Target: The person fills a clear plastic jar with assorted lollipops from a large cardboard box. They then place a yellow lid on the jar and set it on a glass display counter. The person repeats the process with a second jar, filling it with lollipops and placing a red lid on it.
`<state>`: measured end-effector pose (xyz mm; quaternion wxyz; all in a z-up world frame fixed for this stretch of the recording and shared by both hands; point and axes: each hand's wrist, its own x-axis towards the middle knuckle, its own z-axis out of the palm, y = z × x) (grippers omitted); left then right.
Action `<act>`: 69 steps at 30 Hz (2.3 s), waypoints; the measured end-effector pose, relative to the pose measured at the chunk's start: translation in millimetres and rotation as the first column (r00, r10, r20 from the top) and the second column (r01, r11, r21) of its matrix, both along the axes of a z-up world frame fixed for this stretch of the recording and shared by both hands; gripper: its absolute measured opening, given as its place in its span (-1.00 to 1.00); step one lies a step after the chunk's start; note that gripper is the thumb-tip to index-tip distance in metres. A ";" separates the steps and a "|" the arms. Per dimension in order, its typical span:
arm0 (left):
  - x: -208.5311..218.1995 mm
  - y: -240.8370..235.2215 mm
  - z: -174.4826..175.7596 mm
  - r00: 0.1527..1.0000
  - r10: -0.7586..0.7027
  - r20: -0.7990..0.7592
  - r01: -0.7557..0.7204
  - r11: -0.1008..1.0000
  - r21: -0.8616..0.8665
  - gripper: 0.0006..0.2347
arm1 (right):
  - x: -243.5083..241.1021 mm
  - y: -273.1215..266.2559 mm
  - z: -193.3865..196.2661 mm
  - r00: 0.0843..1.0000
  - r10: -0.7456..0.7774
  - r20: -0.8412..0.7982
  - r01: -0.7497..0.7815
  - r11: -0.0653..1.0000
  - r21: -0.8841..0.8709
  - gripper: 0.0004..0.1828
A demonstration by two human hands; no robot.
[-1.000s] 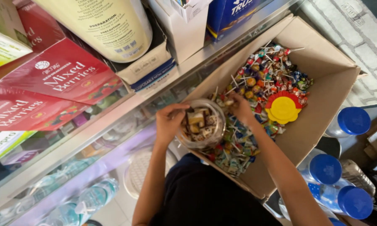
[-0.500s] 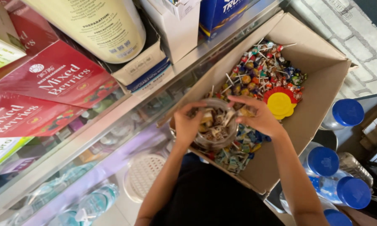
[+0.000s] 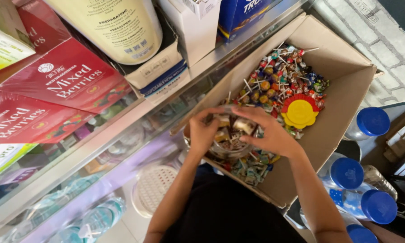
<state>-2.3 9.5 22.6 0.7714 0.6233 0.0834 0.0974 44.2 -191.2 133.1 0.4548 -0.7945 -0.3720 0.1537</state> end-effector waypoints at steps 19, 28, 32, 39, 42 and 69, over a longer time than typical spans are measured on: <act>32.0 -23.2 45.1 0.986 0.008 0.169 -0.072 0.922 0.381 -0.88 | -18.0 -18.2 -1.7 0.907 0.219 0.359 -0.089 0.934 -0.345 -0.84; 123.1 -78.5 27.7 0.909 -0.085 0.408 -0.027 0.965 0.260 -0.84 | 16.5 -50.7 1.5 0.845 0.040 0.533 0.238 0.865 -0.442 -0.78; 156.8 -99.2 9.7 0.903 -0.147 0.403 0.064 0.975 0.211 -0.84 | 33.5 -67.0 -22.9 0.789 0.009 0.615 0.333 0.835 -0.439 -0.66; 193.3 -129.8 -40.3 0.907 -0.159 0.390 0.077 0.973 0.218 -0.87 | 55.4 -90.6 -57.3 0.741 -0.028 0.671 0.416 0.804 -0.425 -0.58; 208.3 -138.1 -37.5 0.915 -0.208 0.345 0.083 0.936 0.343 -0.90 | 62.5 -91.6 -63.8 0.715 -0.064 0.697 0.454 0.800 -0.392 -0.57; 219.6 -135.1 -14.5 0.923 -0.363 0.128 0.293 0.877 0.380 -0.91 | 94.8 -19.7 -275.4 0.988 -0.138 -0.063 0.087 0.860 -0.503 -0.33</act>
